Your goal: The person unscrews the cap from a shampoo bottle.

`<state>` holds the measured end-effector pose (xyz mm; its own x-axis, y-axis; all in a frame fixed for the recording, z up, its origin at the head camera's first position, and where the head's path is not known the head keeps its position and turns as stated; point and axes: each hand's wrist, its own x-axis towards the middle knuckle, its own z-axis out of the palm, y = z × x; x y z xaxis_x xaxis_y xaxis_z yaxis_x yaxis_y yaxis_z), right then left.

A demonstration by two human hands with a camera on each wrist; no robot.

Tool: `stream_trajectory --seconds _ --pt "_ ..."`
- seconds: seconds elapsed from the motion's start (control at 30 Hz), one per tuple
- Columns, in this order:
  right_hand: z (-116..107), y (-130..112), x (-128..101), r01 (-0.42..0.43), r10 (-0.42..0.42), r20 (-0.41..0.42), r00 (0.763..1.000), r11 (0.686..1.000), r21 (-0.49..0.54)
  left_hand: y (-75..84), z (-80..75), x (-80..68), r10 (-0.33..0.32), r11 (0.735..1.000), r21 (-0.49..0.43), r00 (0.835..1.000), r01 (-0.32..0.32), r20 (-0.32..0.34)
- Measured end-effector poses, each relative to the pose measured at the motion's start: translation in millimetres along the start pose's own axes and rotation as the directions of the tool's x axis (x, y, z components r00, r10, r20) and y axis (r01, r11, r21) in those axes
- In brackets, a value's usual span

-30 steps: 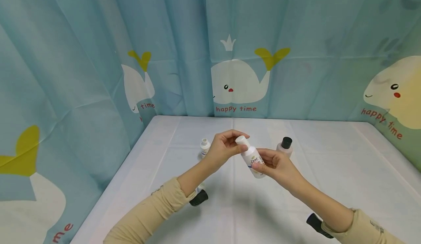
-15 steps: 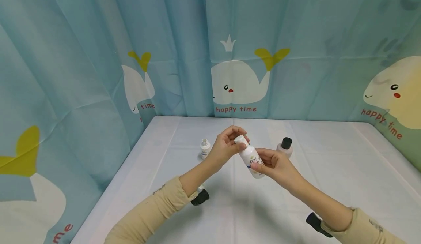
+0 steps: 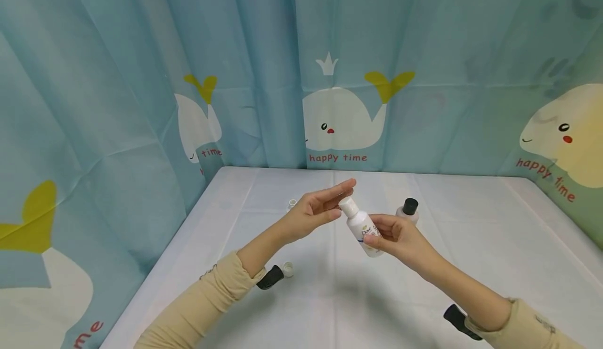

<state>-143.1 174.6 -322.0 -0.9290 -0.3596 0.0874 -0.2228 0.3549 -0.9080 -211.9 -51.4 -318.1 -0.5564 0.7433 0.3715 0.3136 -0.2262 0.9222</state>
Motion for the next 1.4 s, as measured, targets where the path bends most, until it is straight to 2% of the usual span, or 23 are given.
stream_trajectory --seconds 0.13,0.33,0.53,0.67,0.97,1.17,1.27,1.4 --pt "-1.2 2.6 -1.2 0.018 -0.018 0.026 0.999 1.000 0.017 -0.9 1.9 0.5 0.006 1.000 0.015 1.000 -0.006 -0.002" --pt "-2.3 3.7 -0.8 0.041 -0.042 0.040 0.998 0.999 0.034 0.9 6.7 3.0 -0.019 0.999 0.040 0.994 0.024 -0.111" --pt "-4.3 0.8 -2.3 0.049 -0.050 0.042 0.998 0.998 0.027 3.3 12.0 5.8 -0.090 0.993 0.058 0.965 0.107 -0.247" --pt "-3.3 0.4 -2.6 0.066 -0.068 0.055 0.996 0.997 0.038 2.4 13.7 6.9 -0.094 0.990 0.071 0.951 0.119 -0.295" --pt "-1.6 1.1 -0.8 0.078 -0.082 0.072 0.994 0.996 0.053 -1.3 17.1 10.8 -0.045 0.985 0.143 0.941 0.098 -0.336" --pt "-1.3 0.8 0.3 0.068 -0.071 0.068 0.995 0.997 0.049 -0.6 16.5 9.7 -0.052 0.989 0.115 0.937 0.097 -0.345" --pt "-1.7 0.4 -0.5 0.053 -0.056 0.060 0.997 0.997 0.047 0.0 12.5 5.9 -0.060 0.995 0.063 0.951 0.082 -0.302" --pt "-3.0 1.0 -2.0 0.032 -0.034 0.047 0.998 0.999 0.036 2.1 5.6 -0.7 -0.042 0.999 -0.003 0.978 0.042 -0.205"
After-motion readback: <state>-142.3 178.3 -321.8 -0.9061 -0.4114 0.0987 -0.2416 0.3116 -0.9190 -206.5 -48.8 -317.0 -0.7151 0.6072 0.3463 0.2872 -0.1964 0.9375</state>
